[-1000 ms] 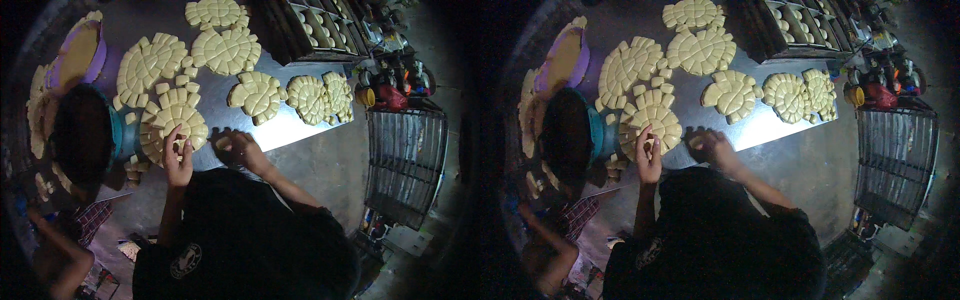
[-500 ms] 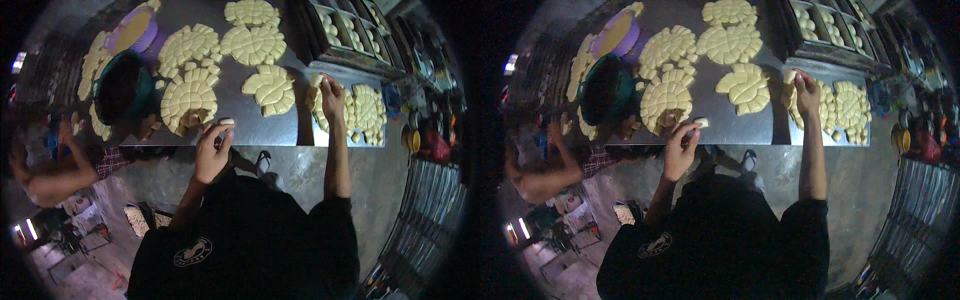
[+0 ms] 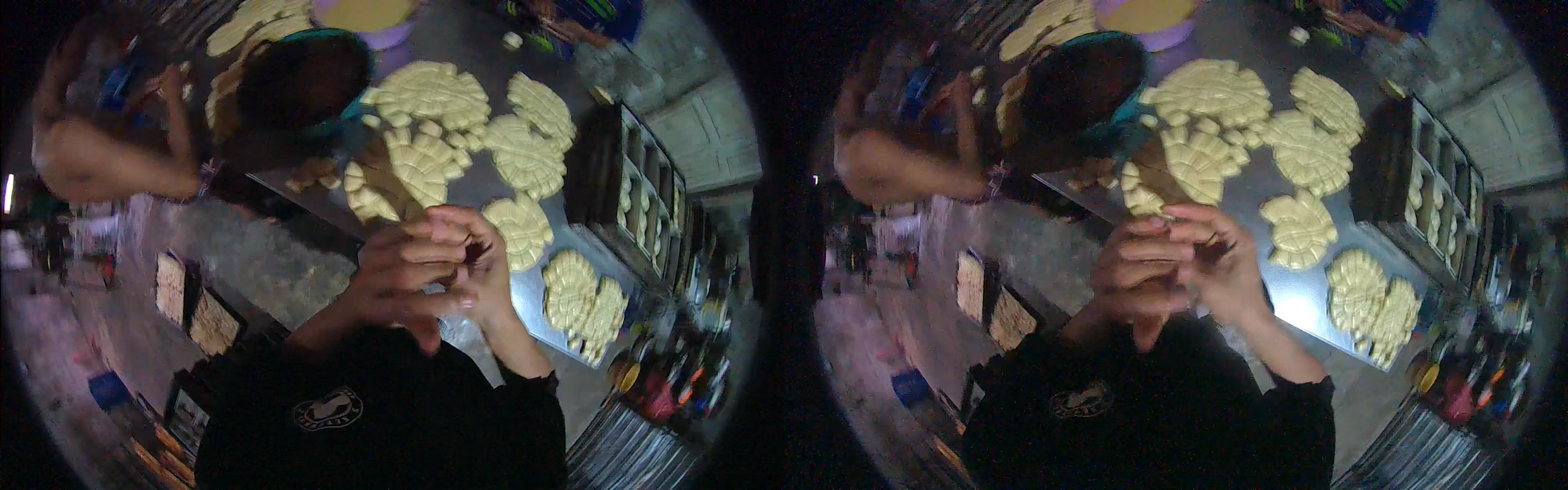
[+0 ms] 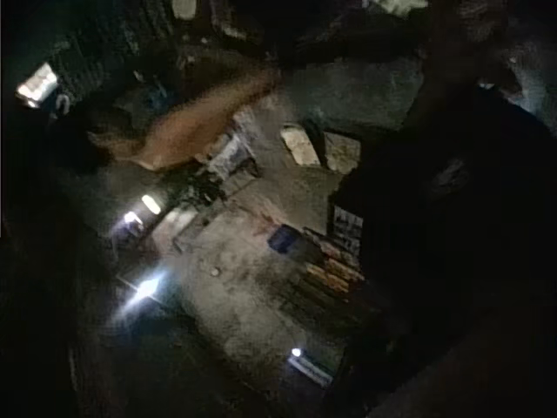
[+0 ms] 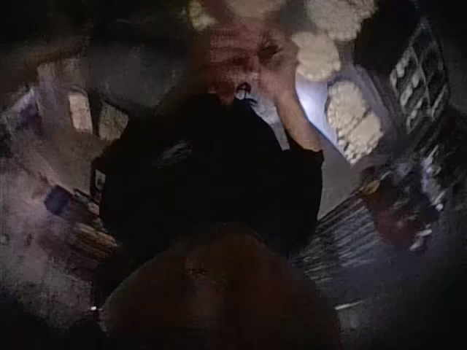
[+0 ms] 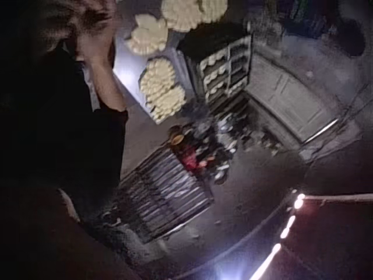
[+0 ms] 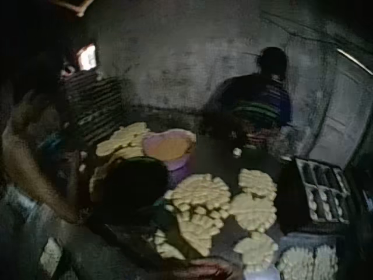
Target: The person prepares dough by filling pieces with a brown substance from a bowl, rolling them into balls, and placing them into rectangular baking pans.
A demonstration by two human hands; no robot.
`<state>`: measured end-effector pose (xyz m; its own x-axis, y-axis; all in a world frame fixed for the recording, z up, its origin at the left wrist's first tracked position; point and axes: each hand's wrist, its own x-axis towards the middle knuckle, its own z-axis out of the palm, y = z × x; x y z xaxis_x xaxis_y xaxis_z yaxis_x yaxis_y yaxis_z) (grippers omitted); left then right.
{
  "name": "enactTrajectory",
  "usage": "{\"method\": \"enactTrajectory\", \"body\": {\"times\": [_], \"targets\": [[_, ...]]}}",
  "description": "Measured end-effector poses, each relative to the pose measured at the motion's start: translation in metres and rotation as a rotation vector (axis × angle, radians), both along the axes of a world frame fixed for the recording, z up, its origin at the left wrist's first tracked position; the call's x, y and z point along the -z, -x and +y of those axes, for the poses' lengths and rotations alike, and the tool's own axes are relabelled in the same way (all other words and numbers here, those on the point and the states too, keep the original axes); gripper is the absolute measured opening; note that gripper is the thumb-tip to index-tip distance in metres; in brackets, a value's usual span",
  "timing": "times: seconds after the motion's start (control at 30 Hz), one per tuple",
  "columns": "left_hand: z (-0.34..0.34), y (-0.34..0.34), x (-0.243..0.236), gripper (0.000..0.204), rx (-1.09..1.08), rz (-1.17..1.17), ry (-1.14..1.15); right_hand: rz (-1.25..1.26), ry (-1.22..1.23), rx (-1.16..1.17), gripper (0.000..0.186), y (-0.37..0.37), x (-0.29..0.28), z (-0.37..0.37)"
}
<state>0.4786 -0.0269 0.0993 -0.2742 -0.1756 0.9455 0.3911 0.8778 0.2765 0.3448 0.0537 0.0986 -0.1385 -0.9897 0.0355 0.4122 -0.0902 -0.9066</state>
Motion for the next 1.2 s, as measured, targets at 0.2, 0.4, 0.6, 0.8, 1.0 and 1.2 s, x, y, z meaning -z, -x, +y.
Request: {"method": "enactTrajectory", "body": {"times": [0.2,0.4,0.6,0.8,1.0,1.2], "targets": [[-0.056,-0.034,0.053,0.065,-0.042,0.434,-0.619,0.420,0.051,-0.238,0.075,-0.071,-0.019,-0.102],[-0.113,-0.080,0.090,0.077,-0.320,0.418,-1.177,0.195,-0.223,-0.565,0.086,-0.096,0.014,-0.221],[-0.132,-0.119,0.129,0.050,-0.194,0.501,-1.460,1.278,0.111,-0.649,0.050,-0.112,0.032,-0.322],[-0.138,-0.130,0.126,0.041,-0.057,0.405,-1.765,1.560,0.325,-0.725,0.037,-0.106,0.067,-0.329],[-0.141,-0.117,0.072,0.034,0.088,0.495,-1.946,0.514,-0.272,-0.391,0.033,-0.110,0.018,-0.281],[-0.101,-0.100,0.075,0.033,0.110,-0.156,-1.742,0.340,-0.139,-0.252,0.038,-0.066,0.009,-0.191]]}}
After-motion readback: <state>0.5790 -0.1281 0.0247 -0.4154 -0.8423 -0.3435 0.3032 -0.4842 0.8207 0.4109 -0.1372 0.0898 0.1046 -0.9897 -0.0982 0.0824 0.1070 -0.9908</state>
